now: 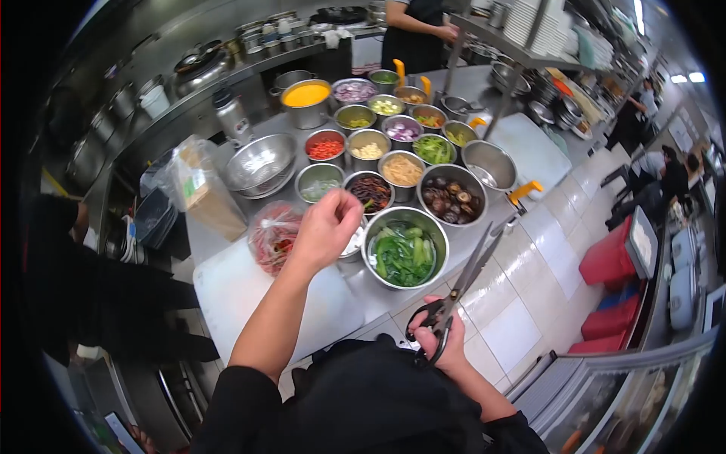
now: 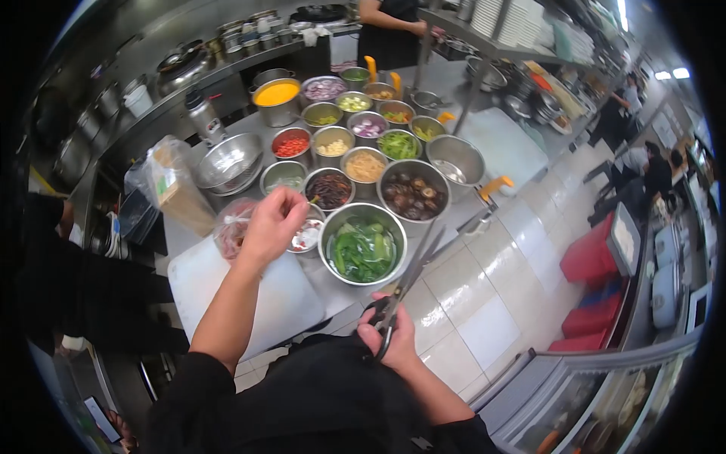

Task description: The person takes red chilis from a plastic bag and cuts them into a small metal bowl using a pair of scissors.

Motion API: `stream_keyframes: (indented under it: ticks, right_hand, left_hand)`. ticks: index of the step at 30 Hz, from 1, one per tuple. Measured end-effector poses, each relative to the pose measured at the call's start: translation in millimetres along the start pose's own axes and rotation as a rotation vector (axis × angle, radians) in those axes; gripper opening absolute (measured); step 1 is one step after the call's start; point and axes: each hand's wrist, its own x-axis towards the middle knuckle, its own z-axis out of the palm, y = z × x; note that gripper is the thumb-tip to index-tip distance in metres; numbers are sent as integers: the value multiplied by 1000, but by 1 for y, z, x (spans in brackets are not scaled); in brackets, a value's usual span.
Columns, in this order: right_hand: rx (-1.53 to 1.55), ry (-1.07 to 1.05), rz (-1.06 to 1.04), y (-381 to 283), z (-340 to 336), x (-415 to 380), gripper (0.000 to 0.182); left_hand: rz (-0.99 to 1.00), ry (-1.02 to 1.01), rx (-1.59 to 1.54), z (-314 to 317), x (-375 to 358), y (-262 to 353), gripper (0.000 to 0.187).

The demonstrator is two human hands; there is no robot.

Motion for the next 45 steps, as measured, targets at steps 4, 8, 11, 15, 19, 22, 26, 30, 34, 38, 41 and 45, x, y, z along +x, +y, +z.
stream_keyframes:
  ticks: [4,8,11,15,19,22,26,30,34,38,41,45]
  right_hand:
    - [-4,191,-16,-3,-44,-17,62]
    - [13,305,-24,-6,-74,-32,59]
    - [43,351,-25,-7,-90,-37,58]
    - [57,403,-11,-8,-102,-39,58]
    - [38,414,-42,-3,-118,-41,58]
    - [42,459,-12,-4,-126,-46,58]
    - [19,509,-31,-4,-135,-52,58]
    - [29,530,-38,-6,-141,-54,58]
    - [-6,502,-38,-5,-143,-50,59]
    - [-40,419,-57,-6,-139,-35,58]
    - [-4,330,-66,-6,-132,-18,58]
    - [37,162,-58,-6,-110,12,60]
  left_hand:
    - [172,-28,29,67,43,30,14]
    - [334,-1,17,130,80,57,11]
    - [470,26,35,182,119,70,12]
    - [499,-193,419,245,165,54,17]
    - [431,-350,839,281,156,40,31]
    - [562,-314,1022,312,150,15,24]
    - [693,-316,1135,338,156,1,22]
    - [730,-396,1092,341,164,8,22]
    - [859,-262,956,330,164,22,21]
    - [928,-149,839,287,158,58,12]
    - [932,-134,820,211,135,89,9]
    - [904,-129,837,84,77,109,12]
